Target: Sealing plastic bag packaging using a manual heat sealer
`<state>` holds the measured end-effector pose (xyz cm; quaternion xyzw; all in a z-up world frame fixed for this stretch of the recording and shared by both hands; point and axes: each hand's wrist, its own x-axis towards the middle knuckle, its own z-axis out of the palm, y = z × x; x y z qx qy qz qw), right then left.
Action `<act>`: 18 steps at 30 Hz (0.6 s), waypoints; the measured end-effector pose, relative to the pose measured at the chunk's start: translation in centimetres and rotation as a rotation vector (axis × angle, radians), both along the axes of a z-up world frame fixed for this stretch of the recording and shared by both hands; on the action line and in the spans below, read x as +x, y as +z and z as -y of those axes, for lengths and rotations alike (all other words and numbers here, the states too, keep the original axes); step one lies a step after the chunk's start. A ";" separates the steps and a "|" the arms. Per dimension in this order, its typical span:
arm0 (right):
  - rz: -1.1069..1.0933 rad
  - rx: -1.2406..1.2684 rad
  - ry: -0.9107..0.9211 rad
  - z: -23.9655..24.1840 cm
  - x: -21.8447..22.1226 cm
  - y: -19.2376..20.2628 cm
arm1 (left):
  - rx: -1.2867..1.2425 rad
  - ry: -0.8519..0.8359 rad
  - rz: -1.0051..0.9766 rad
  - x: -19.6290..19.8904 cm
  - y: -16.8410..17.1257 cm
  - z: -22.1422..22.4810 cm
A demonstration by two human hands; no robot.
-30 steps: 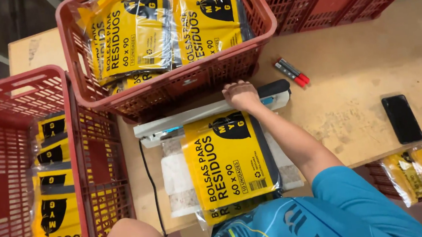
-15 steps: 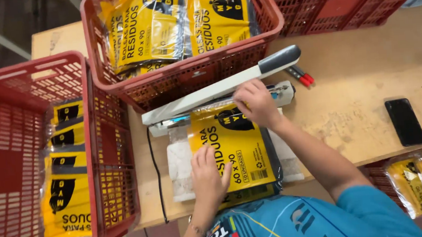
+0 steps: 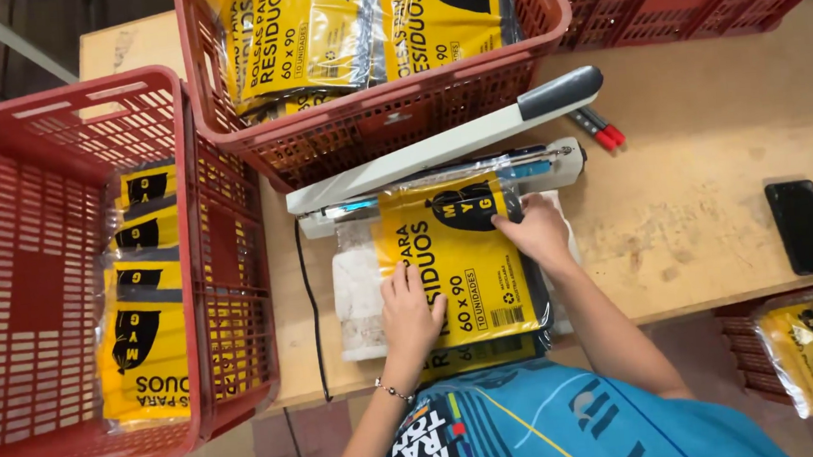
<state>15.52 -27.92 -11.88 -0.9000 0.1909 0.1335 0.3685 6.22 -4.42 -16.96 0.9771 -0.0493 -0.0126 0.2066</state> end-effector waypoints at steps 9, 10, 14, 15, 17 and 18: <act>0.056 0.172 -0.046 0.7 1.9 -4.5 | 0.007 0.007 0.106 -0.3 -1.1 -0.2; 0.076 0.218 0.010 -0.3 1.1 -2.5 | 0.004 0.007 0.107 -0.3 -1.1 -0.2; 0.384 0.090 0.216 -1.3 -1.1 -5.8 | -0.139 0.050 0.036 0.3 -1.3 -1.1; 0.390 0.091 0.217 -1.9 -1.9 -4.7 | -0.138 0.051 0.043 0.4 -0.4 -1.4; 0.583 0.221 0.277 -3.0 -3.4 -2.4 | -0.531 0.231 -0.035 0.5 1.3 -2.1; 0.588 0.222 0.281 -2.6 -3.3 -1.5 | -0.531 0.233 -0.029 0.6 2.7 -2.2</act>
